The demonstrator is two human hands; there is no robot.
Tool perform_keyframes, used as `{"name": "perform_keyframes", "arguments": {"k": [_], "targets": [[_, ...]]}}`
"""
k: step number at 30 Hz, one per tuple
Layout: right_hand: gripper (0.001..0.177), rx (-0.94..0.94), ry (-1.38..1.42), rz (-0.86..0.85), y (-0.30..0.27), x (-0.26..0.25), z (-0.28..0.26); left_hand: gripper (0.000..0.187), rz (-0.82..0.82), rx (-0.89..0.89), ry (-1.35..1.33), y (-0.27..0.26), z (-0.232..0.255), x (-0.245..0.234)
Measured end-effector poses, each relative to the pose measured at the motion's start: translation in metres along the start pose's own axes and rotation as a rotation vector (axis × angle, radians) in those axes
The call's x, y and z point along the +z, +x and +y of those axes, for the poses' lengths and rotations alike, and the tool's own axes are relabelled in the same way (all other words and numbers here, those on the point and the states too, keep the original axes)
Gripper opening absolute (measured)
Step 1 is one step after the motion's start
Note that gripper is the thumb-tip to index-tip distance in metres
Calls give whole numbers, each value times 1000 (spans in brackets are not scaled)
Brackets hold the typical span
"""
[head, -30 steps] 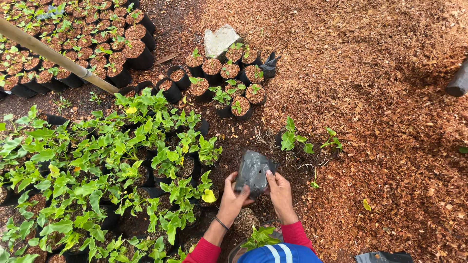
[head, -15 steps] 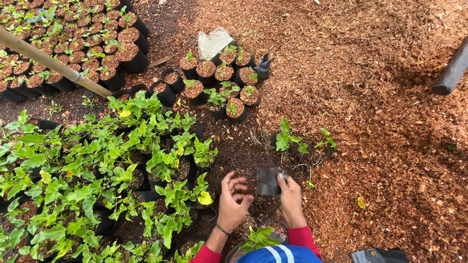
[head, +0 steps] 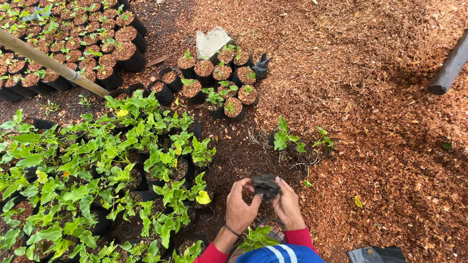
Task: The person removes small plants from black plastic seedling bags and places them into new bags, handling the root balls and soil by hand.
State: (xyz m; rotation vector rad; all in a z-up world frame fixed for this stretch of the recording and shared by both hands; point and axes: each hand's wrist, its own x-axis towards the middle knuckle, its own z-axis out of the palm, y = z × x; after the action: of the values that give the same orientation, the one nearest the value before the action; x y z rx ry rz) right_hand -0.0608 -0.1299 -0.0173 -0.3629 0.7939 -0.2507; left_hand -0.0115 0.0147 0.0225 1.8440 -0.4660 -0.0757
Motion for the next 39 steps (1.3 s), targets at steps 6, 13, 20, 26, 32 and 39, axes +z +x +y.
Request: {"name": "perform_keyframes", "arguments": {"k": [6,13,20,26,32,39], "targets": [[82,-338,-664,53,-30,25,-8,40,50,-113,2,0,-7,2],[25,-460,-544,-78,1,-45,7,36,-56,276,83,-9,13,3],[31,-344,-457,183,-43,-36,-14,79,-415,-557,-419,-23,2,31],[48,-735,-1295,-111,-70,-44,-19,34,-345,-152,5,-20,-24,57],[46,-728,-1366,-25,-74,-92,-37,52,-946,-176,-59,-32,-31,73],[50,-698,-1509,155,-130,-160,-154,36,-507,-445,84,-19,-119,81]]}}
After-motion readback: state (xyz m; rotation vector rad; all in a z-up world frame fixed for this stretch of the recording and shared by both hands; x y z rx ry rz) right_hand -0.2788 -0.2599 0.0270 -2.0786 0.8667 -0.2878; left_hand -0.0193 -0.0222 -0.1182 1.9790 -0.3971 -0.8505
